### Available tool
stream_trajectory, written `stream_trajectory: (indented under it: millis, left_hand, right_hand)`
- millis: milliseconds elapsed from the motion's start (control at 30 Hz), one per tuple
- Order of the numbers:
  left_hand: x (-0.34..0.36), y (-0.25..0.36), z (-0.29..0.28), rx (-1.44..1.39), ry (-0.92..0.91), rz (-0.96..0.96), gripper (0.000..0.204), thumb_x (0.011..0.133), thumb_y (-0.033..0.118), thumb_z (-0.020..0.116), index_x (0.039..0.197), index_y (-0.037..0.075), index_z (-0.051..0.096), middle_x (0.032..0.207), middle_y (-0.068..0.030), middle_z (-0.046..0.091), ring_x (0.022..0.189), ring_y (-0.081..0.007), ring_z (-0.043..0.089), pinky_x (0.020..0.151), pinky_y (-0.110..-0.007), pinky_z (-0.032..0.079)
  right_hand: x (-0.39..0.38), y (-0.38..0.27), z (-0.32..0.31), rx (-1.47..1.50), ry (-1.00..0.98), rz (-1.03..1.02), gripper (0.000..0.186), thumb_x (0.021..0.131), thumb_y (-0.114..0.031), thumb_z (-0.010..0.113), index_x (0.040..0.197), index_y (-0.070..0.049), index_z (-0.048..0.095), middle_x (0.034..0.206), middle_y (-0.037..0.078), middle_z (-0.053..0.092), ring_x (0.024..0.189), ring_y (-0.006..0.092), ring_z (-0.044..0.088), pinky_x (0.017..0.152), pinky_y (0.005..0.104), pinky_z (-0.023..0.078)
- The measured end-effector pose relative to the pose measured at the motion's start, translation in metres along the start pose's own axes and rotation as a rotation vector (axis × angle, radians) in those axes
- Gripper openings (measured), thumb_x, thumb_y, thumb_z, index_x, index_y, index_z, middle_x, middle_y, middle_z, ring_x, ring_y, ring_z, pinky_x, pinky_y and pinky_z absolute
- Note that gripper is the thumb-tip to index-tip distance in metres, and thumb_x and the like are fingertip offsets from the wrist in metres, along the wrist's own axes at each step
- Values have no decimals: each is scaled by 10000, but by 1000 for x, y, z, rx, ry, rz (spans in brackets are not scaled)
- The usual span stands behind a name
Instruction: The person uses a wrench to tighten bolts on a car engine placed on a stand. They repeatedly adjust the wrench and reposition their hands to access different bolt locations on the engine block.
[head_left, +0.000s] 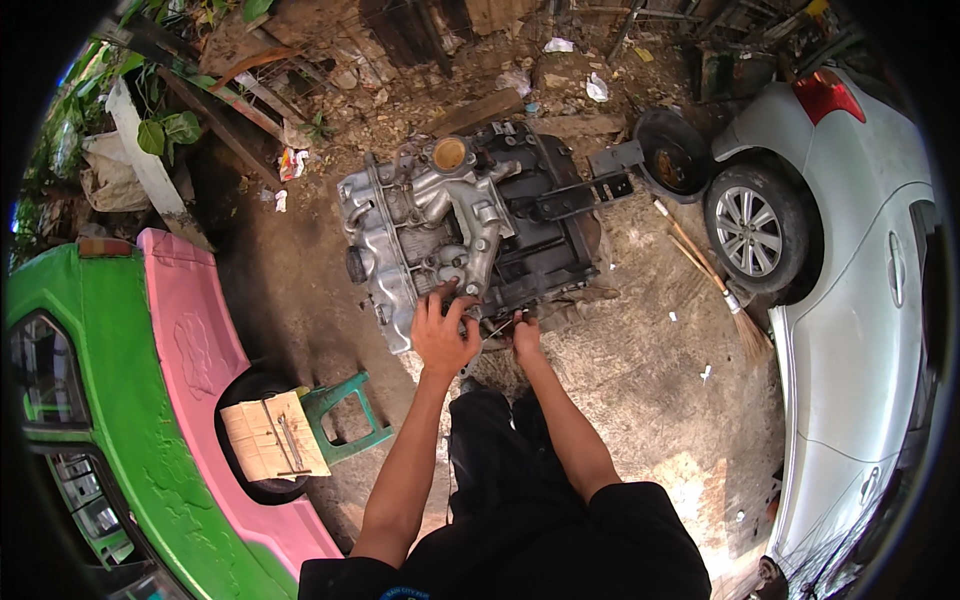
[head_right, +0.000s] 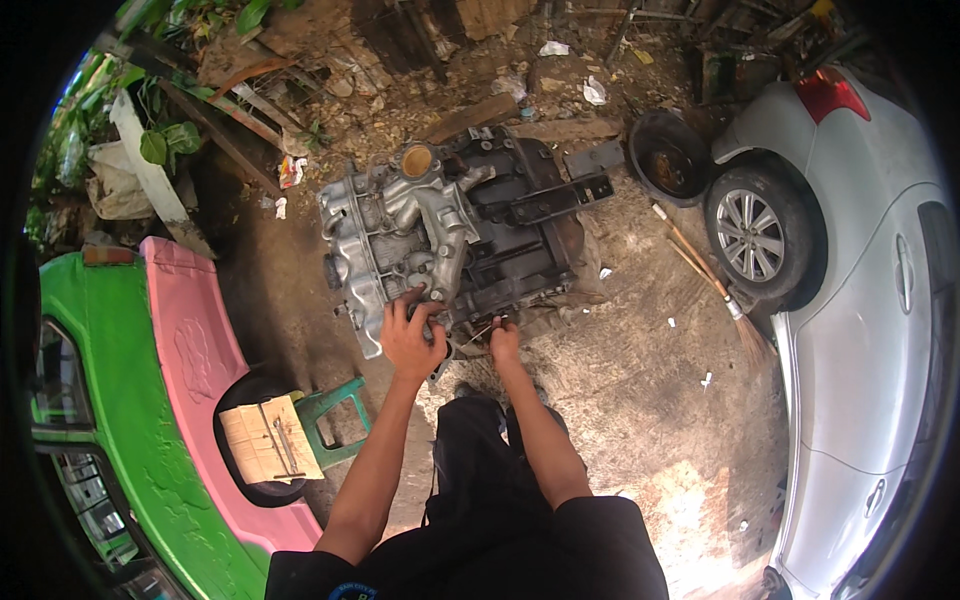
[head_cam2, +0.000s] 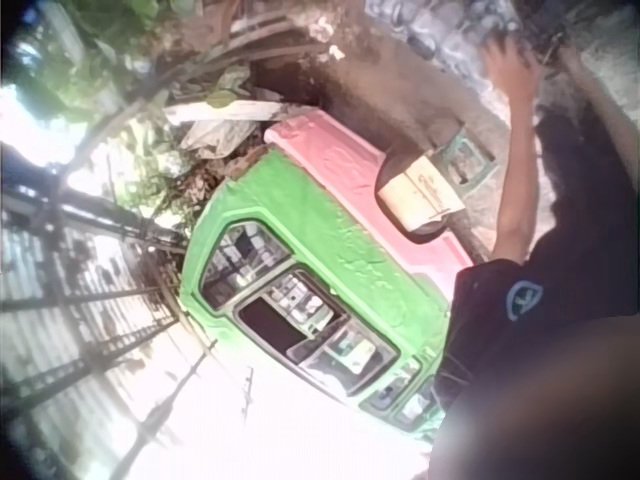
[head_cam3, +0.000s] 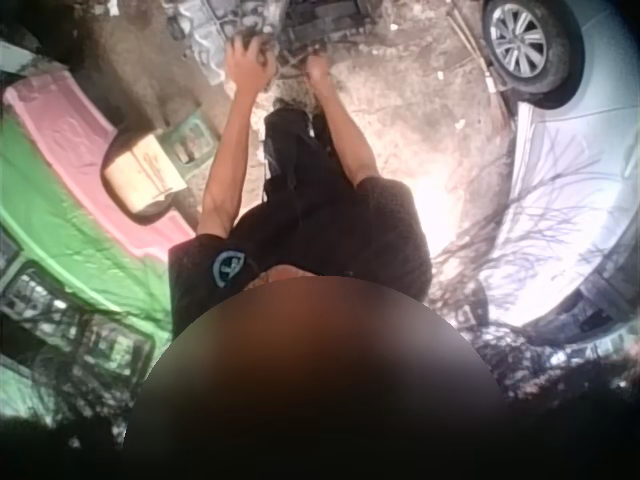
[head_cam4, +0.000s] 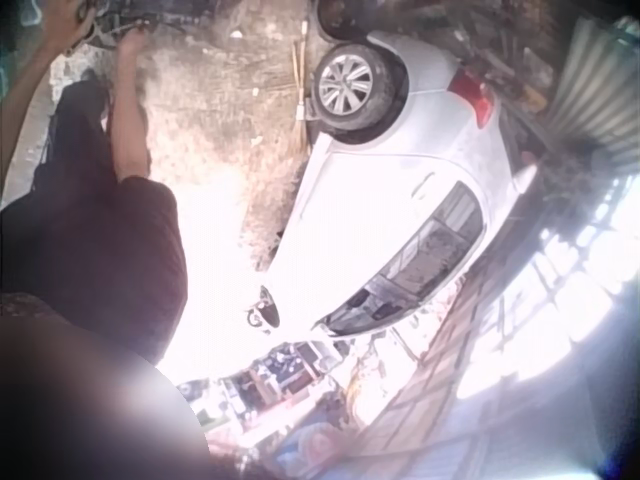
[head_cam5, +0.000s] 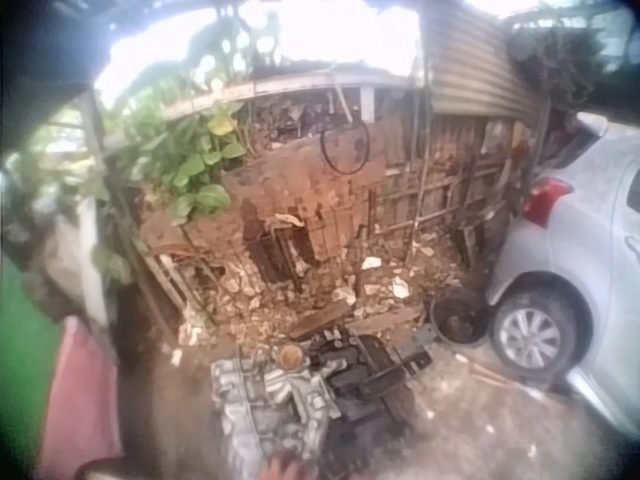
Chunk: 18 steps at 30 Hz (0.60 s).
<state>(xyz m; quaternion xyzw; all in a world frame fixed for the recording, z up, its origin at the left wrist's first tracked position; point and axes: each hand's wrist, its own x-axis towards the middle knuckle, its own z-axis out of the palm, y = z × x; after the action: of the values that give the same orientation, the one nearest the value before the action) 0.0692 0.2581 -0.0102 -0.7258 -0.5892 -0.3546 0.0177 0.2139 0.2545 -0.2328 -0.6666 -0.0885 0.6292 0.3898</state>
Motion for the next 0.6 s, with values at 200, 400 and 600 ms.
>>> stream_trajectory:
  millis: [200, 400, 600]
  left_hand:
    - [2, 2, -1, 2, 26, 14, 269, 735, 57, 624, 952, 172, 732, 1190, -68, 695, 1084, -319, 653, 844, -444, 542]
    - [1, 2, -2, -10, 10, 5, 290, 740, 72, 635, 984, 193, 734, 1218, -62, 689, 1114, -329, 641, 863, -454, 545]
    - [3, 3, -2, -3, 27, 20, 276, 734, 55, 621, 955, 178, 731, 1191, -66, 694, 1082, -326, 653, 827, -442, 544]
  right_hand:
    - [-6, -25, -49, 1068, -597, 479, 344, 1157, -295, 362, 1050, -50, 579, 888, 75, 622, 493, 67, 379, 571, 271, 449]
    - [-24, -25, -32, 778, -422, 328, 223, 1141, -217, 449, 1072, -48, 576, 878, 52, 604, 524, 96, 427, 586, 285, 486]
    - [-25, -16, -22, 505, -145, 190, 222, 1120, -227, 526, 1133, -10, 573, 829, 94, 632, 662, 220, 586, 732, 472, 624]
